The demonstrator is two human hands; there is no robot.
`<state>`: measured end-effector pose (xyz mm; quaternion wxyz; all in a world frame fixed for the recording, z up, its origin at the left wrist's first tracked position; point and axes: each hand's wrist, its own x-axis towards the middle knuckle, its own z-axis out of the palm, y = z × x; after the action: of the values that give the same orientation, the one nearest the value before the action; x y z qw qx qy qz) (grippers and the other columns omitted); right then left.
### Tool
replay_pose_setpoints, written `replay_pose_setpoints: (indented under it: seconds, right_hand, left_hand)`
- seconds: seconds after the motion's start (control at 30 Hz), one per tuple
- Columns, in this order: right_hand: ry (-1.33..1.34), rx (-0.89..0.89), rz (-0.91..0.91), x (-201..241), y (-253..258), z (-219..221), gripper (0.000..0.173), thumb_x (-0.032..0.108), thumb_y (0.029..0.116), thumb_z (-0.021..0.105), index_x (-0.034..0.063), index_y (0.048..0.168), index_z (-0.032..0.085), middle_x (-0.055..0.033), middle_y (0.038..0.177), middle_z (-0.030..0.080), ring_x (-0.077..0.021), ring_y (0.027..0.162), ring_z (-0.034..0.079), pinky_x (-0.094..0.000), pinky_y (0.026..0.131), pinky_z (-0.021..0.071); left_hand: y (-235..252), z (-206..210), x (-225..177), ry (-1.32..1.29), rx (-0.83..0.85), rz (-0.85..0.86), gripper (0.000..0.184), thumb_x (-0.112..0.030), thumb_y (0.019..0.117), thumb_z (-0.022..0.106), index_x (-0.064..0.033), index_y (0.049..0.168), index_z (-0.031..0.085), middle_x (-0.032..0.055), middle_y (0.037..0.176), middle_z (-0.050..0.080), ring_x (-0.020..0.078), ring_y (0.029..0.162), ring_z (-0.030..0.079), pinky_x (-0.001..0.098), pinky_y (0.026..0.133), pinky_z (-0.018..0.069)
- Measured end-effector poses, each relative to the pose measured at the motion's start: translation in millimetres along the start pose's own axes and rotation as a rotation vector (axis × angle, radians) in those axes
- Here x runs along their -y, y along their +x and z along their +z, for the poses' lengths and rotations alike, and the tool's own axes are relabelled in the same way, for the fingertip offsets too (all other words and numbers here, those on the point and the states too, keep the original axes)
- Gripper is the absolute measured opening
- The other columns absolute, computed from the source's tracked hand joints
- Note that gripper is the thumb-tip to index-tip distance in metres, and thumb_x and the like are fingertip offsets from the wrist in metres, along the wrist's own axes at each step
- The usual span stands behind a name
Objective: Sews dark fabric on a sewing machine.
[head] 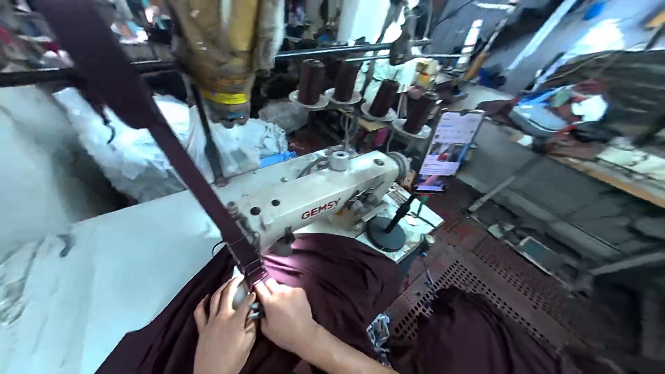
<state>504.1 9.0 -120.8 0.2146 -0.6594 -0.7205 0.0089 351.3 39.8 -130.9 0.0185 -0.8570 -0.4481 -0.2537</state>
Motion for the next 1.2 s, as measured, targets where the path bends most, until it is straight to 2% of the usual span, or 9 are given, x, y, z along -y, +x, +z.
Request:
replay_pose_setpoints:
  seconds: [0.13, 0.27, 0.37, 0.47, 0.57, 0.67, 0.77, 0.97, 1.2]
  right_hand:
    - [0.065, 0.009, -0.142, -15.1, 6.9, 1.6, 0.041, 0.016, 0.0788, 0.07, 0.0116, 0.119, 0.072, -0.0057, 0.085, 0.067, -0.023, 0.068, 0.068, -0.0434, 0.051, 0.0529]
    - [0.075, -0.032, -0.218, -26.4, 19.4, 2.9, 0.023, 0.016, 0.0807, 0.07, 0.0109, 0.103, 0.074, -0.0053, 0.084, 0.069, -0.0226, 0.07, 0.07, -0.044, 0.052, 0.0534]
    - [0.074, -0.047, -0.232, -29.8, 25.6, 3.8, 0.015, 0.017, 0.0836, 0.07, 0.0096, 0.095, 0.073, -0.0068, 0.084, 0.069, -0.0245, 0.072, 0.07, -0.0456, 0.053, 0.0536]
    - [0.065, -0.025, -0.244, -34.5, 25.7, 3.8, 0.017, 0.018, 0.0849, 0.069, 0.0095, 0.099, 0.073, -0.0079, 0.091, 0.069, -0.0251, 0.078, 0.071, -0.0457, 0.056, 0.0547]
    - [0.13, -0.014, -0.304, -43.9, 25.1, 0.7, 0.025, 0.015, 0.0827, 0.071, 0.0088, 0.107, 0.073, -0.0088, 0.094, 0.069, -0.0252, 0.079, 0.07, -0.0449, 0.058, 0.0561]
    - [0.191, -0.026, -0.375, -52.5, 21.1, -1.2, 0.031, 0.009, 0.0826, 0.071, 0.0173, 0.112, 0.075, -0.0094, 0.088, 0.068, -0.0265, 0.073, 0.068, -0.0461, 0.055, 0.0539]
    - [0.133, -0.047, -0.337, -52.3, 18.1, -0.4, 0.035, 0.006, 0.0835, 0.069, 0.0216, 0.114, 0.076, -0.0084, 0.085, 0.066, -0.0253, 0.07, 0.067, -0.044, 0.053, 0.0524]
    - [0.054, -0.03, -0.255, -44.6, 18.0, -0.8, 0.034, 0.009, 0.087, 0.066, 0.0222, 0.117, 0.075, -0.0051, 0.086, 0.067, -0.0229, 0.071, 0.067, -0.0418, 0.053, 0.0525]
    - [0.011, -0.033, -0.234, -36.4, 23.3, 2.3, 0.018, 0.01, 0.0883, 0.065, 0.0144, 0.103, 0.075, -0.004, 0.082, 0.067, -0.0222, 0.071, 0.068, -0.0414, 0.052, 0.0523]
  left_hand:
    - [6.2, -1.6, 8.9, -0.029, 0.002, 0.04, 0.031, -0.037, 0.0778, 0.062, -0.0221, 0.099, 0.078, 0.0135, 0.133, 0.065, 0.0417, 0.13, 0.055, 0.0726, 0.102, 0.0359]
    - [16.8, 0.1, 14.2, 0.016, -0.037, 0.063, 0.031, -0.044, 0.0772, 0.064, -0.0244, 0.095, 0.079, 0.0096, 0.128, 0.068, 0.0382, 0.126, 0.058, 0.0692, 0.101, 0.0386]
    - [27.7, -3.1, 3.2, 0.107, -0.062, 0.021, 0.022, -0.034, 0.0747, 0.067, -0.021, 0.087, 0.079, 0.0133, 0.12, 0.07, 0.04, 0.118, 0.062, 0.0659, 0.097, 0.043]
    - [31.6, -9.0, -21.3, 0.186, -0.021, -0.103, 0.018, -0.022, 0.0734, 0.071, -0.0166, 0.088, 0.08, 0.0179, 0.116, 0.069, 0.0411, 0.11, 0.063, 0.0622, 0.09, 0.0458]
    - [25.1, -6.2, -36.8, 0.118, 0.041, -0.276, 0.031, -0.013, 0.078, 0.072, -0.0044, 0.107, 0.076, 0.0239, 0.12, 0.064, 0.0466, 0.112, 0.061, 0.0663, 0.088, 0.0451]
    - [20.3, 0.8, -32.5, 0.088, 0.034, -0.298, 0.032, -0.013, 0.085, 0.064, -0.0019, 0.114, 0.072, 0.0219, 0.118, 0.066, 0.0456, 0.111, 0.062, 0.0666, 0.086, 0.0448]
    - [20.3, 6.3, -29.0, 0.112, 0.015, -0.275, 0.031, -0.017, 0.0974, 0.05, -0.0005, 0.112, 0.072, 0.0221, 0.114, 0.067, 0.0438, 0.109, 0.064, 0.0647, 0.087, 0.0453]
    - [17.8, 7.6, -24.1, 0.112, 0.043, -0.209, 0.03, -0.012, 0.095, 0.048, -0.0011, 0.106, 0.073, 0.0234, 0.113, 0.066, 0.0447, 0.107, 0.063, 0.0636, 0.088, 0.0454]
    - [20.7, 12.0, 2.4, 0.101, -0.051, -0.045, 0.028, -0.017, 0.0955, 0.05, -0.0063, 0.093, 0.075, 0.0181, 0.101, 0.067, 0.0408, 0.098, 0.065, 0.0595, 0.08, 0.047]
